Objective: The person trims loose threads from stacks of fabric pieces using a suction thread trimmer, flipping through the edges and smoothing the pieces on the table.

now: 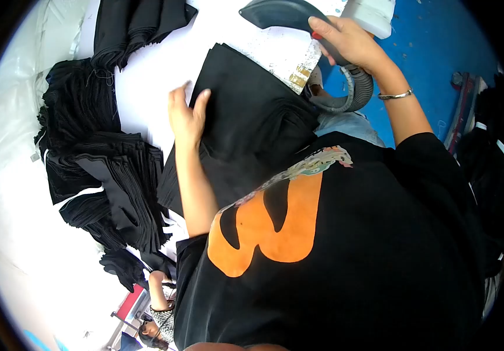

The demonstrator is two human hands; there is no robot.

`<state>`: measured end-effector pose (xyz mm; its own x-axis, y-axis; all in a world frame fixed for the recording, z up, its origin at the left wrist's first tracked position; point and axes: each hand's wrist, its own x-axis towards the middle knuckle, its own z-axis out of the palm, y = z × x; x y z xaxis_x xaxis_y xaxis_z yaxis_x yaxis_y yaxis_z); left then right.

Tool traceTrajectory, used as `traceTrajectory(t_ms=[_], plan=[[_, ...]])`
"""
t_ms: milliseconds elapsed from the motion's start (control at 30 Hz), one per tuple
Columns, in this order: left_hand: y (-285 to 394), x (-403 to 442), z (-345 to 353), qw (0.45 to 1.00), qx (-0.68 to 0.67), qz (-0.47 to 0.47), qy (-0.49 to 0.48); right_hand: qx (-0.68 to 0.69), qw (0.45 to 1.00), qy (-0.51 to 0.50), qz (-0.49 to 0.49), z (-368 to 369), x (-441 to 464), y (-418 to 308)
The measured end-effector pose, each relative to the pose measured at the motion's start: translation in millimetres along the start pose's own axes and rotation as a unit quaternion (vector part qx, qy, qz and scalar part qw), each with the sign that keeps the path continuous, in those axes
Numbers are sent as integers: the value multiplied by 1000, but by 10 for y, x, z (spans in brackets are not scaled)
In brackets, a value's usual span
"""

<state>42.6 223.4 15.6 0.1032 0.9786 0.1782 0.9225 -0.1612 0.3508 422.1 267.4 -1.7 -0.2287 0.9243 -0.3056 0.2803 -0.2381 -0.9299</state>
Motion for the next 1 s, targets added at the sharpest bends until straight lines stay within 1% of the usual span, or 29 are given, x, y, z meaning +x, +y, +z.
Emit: traceTrajectory(t_ms=[33,100,133,167,233,267,333,400,433,467,500,533,567,633,700,733,767,833,867,900,933,967,1000], plan=[[-59,56,212,998,36,10,52,11,1000,-6,20,38,-51,-71],[81,47,514,998,39,-38,-25,20,1000,-22,2,84,-105,26],[137,5,555,999,26,-40,-25,-10,999,-28,18,61,-157,52],[187,-20,563,999,13,-39,-24,-4,999,-29,29,49,-225,71],[220,-111,590,1000,-2,-27,-14,30,998,-27,56,0,-433,82],[215,-140,601,1000,-13,-5,-8,27,997,-27,60,25,-457,89],[250,-189,599,999,-23,31,-5,-39,994,-97,21,195,-403,90],[266,-240,613,999,-37,37,-7,-71,994,-82,7,549,-242,-84],[279,-239,595,998,-52,41,0,-64,992,52,-96,768,-116,71],[286,-254,566,995,-89,33,11,-17,997,31,-74,761,-87,22],[245,-273,581,996,-80,36,13,30,998,8,-52,719,-82,-90],[178,-260,623,994,-94,42,39,28,999,-28,-1,549,-205,-195],[153,-226,642,991,-110,46,67,26,998,-64,-14,365,-281,-165],[280,-82,616,990,-93,42,99,9,995,-91,49,156,-272,40],[342,70,707,966,-252,-33,55,-10,993,-111,40,268,-156,58],[381,126,745,955,-279,-57,86,4,990,-134,35,384,3,115],[399,156,748,954,-278,-74,89,-17,997,-65,-40,483,128,136],[300,154,741,951,-291,-86,53,103,987,-106,57,423,152,-174],[275,157,720,954,-283,-86,47,88,989,-112,48,309,169,-177],[267,142,715,939,-318,-121,40,77,990,-112,41,209,248,43],[268,132,716,921,-355,-159,38,51,987,-143,47,60,208,157],[261,154,719,919,-356,-163,45,38,987,-145,54,-7,173,89],[258,167,738,926,-349,-137,47,25,987,-147,61,-72,139,23]])
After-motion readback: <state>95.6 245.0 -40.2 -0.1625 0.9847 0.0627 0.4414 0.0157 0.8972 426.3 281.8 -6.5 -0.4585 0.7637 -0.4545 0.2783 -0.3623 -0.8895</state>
